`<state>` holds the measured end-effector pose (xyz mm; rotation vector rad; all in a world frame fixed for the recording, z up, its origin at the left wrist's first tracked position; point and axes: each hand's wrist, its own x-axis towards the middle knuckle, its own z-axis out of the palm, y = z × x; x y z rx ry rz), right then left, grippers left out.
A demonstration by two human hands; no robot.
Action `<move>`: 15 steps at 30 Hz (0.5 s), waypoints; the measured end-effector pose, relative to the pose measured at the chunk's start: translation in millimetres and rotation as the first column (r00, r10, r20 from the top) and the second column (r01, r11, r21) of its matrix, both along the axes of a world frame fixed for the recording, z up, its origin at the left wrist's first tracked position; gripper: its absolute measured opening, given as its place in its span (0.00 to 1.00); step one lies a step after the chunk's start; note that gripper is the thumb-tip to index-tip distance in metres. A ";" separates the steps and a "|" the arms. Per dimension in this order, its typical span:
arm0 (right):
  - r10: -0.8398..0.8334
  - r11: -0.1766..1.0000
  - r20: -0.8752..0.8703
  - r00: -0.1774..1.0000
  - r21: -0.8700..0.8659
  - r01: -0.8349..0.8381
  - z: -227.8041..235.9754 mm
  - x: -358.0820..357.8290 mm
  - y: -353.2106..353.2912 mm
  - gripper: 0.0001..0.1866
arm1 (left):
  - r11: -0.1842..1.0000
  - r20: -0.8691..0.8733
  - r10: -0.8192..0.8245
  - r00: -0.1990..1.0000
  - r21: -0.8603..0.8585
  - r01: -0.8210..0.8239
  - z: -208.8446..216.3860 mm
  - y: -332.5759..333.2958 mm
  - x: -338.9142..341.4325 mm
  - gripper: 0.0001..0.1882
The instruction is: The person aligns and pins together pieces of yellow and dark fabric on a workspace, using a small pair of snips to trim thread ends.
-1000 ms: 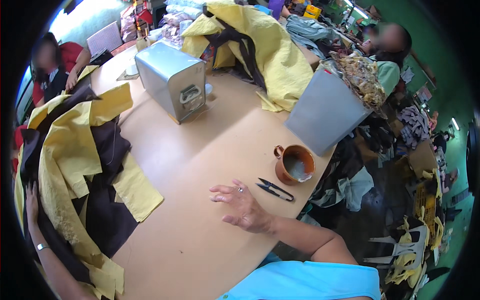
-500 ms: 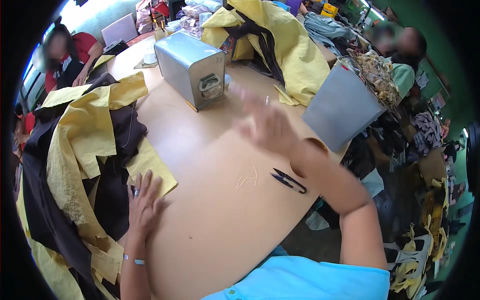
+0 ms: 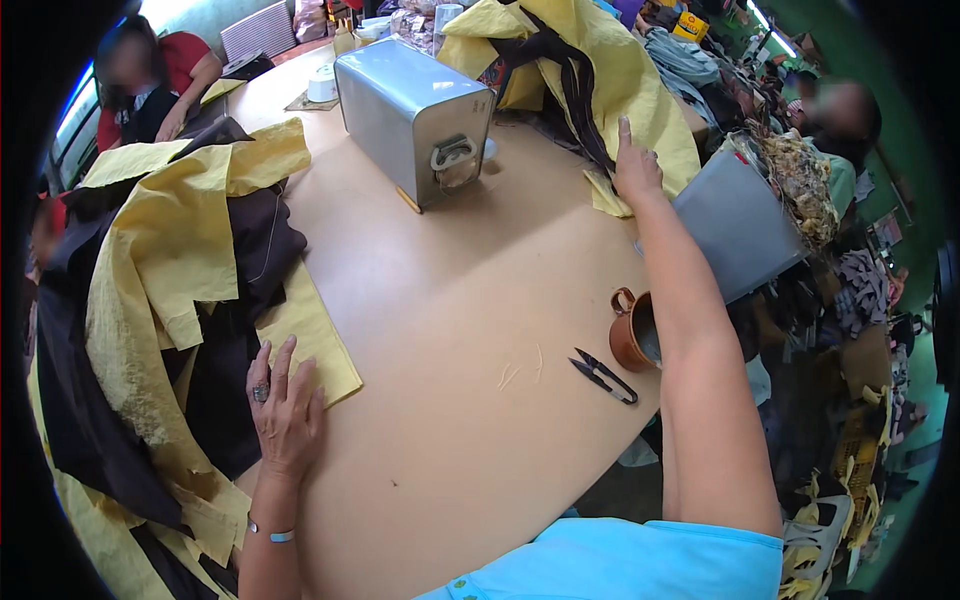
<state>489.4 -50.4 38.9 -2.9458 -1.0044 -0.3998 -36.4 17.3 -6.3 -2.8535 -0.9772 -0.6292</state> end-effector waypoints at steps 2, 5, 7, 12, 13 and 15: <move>0.008 0.999 -0.039 0.999 0.039 -0.006 11.7 6.1 1.1 0.43 | 1.000 0.007 -0.017 1.000 0.023 0.017 0.6 -0.5 -0.3 0.16; 0.004 0.984 -0.055 0.998 0.177 0.006 30.7 13.0 -1.8 0.42 | 0.999 0.024 -0.033 0.999 0.035 0.032 1.2 -0.8 0.7 0.15; 0.006 0.975 -0.053 0.999 0.220 0.006 47.1 13.7 -1.3 0.43 | 0.999 0.030 -0.032 0.999 0.039 0.031 0.9 -1.0 1.7 0.13; 0.051 0.994 -0.049 0.997 0.097 -0.047 37.7 -2.8 0.3 0.43 | 0.999 0.062 -0.025 0.998 0.030 0.024 0.8 -0.7 -0.3 0.10; 0.028 0.999 -0.013 1.000 0.029 -0.028 27.5 -11.9 -2.6 0.43 | 0.999 0.068 -0.025 0.997 0.032 0.022 0.7 -0.6 -2.7 0.09; -0.005 0.999 -0.008 1.000 -0.033 0.005 16.8 -4.0 -8.1 0.42 | 0.999 0.077 -0.033 0.996 0.035 0.031 0.7 0.7 -1.4 0.09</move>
